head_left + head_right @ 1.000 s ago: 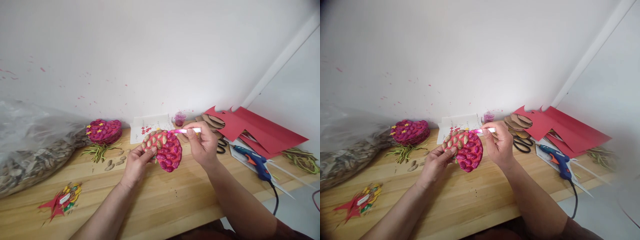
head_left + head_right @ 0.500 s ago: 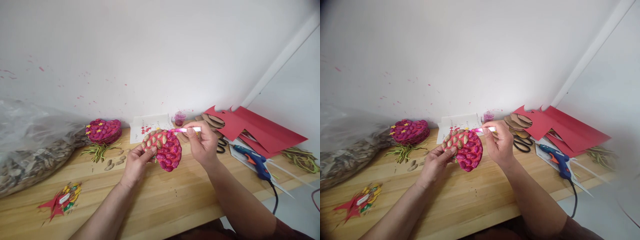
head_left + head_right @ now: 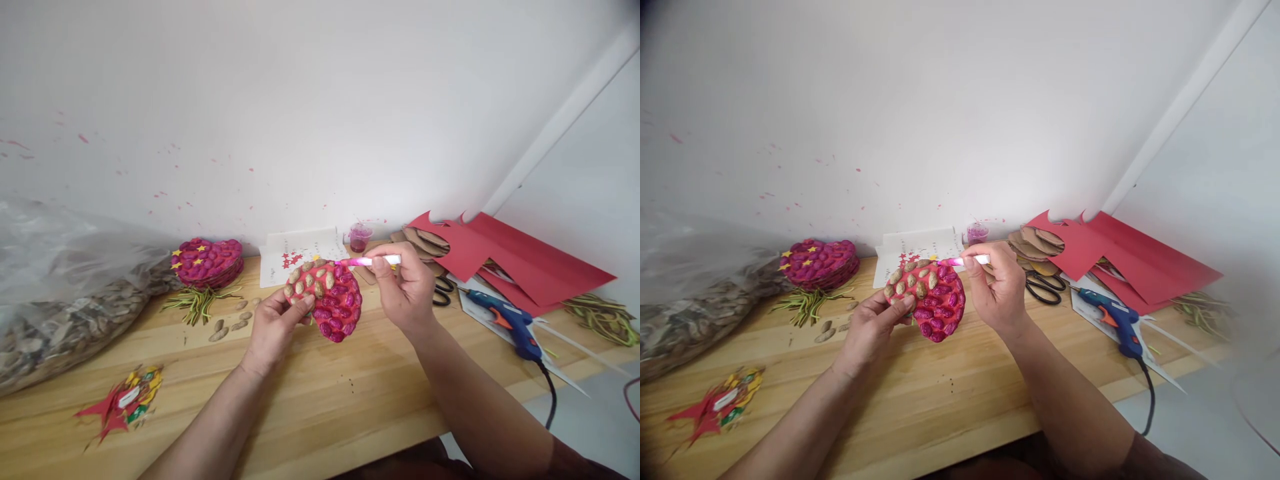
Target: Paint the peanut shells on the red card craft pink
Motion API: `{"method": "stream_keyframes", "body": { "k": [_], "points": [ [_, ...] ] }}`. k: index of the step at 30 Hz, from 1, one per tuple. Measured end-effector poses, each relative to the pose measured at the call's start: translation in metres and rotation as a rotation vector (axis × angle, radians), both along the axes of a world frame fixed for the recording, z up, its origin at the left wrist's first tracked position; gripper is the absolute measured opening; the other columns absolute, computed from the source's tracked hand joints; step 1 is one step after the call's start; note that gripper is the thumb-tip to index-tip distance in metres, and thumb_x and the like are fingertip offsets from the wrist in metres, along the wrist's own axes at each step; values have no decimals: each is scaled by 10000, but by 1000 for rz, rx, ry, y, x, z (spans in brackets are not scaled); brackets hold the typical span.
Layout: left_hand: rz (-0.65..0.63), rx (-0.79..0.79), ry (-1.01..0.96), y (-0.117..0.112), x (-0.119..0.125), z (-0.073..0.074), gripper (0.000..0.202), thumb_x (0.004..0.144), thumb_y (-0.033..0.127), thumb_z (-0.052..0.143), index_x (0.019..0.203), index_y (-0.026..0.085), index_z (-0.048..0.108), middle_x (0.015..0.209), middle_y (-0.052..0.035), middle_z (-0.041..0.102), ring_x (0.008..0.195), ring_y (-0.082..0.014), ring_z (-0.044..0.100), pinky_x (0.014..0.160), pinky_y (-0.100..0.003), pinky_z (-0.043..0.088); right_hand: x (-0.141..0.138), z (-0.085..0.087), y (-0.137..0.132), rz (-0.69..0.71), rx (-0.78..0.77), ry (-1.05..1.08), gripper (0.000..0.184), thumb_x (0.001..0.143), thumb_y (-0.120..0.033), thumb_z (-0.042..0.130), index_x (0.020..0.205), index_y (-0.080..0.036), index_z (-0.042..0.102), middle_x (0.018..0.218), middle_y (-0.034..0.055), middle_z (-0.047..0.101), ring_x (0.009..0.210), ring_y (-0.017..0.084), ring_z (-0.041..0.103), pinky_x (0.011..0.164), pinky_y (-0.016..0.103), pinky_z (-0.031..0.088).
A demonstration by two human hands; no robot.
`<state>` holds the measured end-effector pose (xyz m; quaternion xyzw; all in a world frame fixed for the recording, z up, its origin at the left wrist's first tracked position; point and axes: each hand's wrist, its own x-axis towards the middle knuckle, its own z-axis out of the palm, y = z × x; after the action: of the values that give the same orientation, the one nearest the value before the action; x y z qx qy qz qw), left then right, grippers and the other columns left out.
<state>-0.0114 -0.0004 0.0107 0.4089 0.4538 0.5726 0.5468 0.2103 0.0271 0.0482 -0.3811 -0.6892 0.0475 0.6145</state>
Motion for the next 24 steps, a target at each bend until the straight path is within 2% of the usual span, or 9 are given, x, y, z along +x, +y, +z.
{"method": "stream_keyframes", "body": {
  "k": [10,16,24],
  "points": [
    [8,43,51,0,0,1,398,628,477,959,764,152,776,752,-29,715,638,-120,554,599,-235,510,1,0,1,-16,24,-18,98,1019,-287,619,1003,-244,706,943,42,743,889,210,697,804,384,527],
    [0,107,138,-1,-1,-2,344,710,454,908,747,154,745,687,-11,668,608,-121,542,598,-242,491,-1,1,0,19,36,-9,89,1018,-268,618,1015,-243,704,940,38,731,883,204,694,813,386,530],
    [4,125,190,-4,2,5,337,716,449,879,712,157,712,648,-8,639,595,-131,534,582,-250,475,-3,4,-3,25,65,-51,87,1014,-245,615,1009,-241,702,929,34,736,864,194,668,799,380,520]
  ]
}}
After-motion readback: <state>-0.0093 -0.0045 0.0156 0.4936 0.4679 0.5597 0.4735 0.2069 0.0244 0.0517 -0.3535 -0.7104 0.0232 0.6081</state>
